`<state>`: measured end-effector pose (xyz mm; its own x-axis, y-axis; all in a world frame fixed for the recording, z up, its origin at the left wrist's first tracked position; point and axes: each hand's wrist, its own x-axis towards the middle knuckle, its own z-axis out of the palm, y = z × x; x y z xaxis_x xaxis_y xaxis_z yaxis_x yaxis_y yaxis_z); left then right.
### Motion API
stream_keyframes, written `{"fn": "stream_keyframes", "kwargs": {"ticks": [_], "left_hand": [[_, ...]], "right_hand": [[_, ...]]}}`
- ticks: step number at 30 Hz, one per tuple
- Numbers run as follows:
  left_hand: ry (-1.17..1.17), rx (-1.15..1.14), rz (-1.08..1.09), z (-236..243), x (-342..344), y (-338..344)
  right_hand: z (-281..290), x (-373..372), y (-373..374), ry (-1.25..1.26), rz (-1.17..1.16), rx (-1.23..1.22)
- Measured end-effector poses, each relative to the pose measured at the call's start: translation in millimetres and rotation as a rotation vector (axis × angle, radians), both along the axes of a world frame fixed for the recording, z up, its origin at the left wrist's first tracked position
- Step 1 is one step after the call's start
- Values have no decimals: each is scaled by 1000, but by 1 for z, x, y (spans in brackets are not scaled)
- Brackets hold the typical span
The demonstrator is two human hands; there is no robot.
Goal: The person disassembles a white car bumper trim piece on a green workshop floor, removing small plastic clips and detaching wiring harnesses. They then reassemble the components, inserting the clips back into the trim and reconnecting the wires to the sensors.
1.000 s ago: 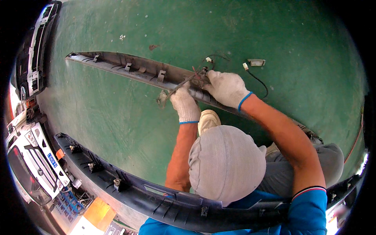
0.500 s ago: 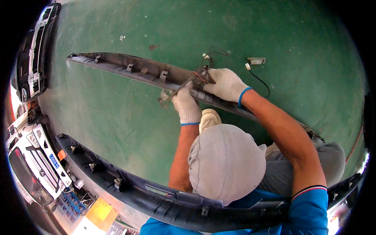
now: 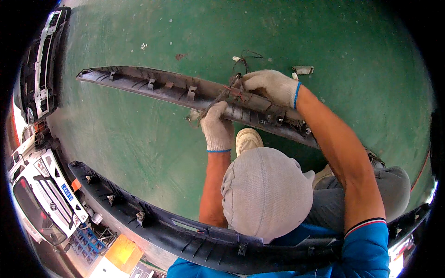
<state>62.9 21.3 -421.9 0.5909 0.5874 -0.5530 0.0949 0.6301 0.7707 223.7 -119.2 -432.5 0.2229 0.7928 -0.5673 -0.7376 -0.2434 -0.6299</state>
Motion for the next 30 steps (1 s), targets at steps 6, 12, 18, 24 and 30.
{"fn": "stream_keyframes", "kwargs": {"ticks": [6, 12, 18, 24, 30], "left_hand": [[-62, -52, 4, 2, 0, 1], [-92, -55, -37, -1, -2, 5], [-28, -5, -9, -1, -2, 4], [76, 15, -3, 0, -5, 6], [17, -4, -31, -3, -7, 8]], "right_hand": [[-19, 2, 4, -101, 47, 3], [-21, 5, 5, -148, 75, -17], [-22, 3, 6, -470, 59, -85], [-13, 7, 3, -555, 160, -90], [-9, 11, 5, -503, 177, -94]]}}
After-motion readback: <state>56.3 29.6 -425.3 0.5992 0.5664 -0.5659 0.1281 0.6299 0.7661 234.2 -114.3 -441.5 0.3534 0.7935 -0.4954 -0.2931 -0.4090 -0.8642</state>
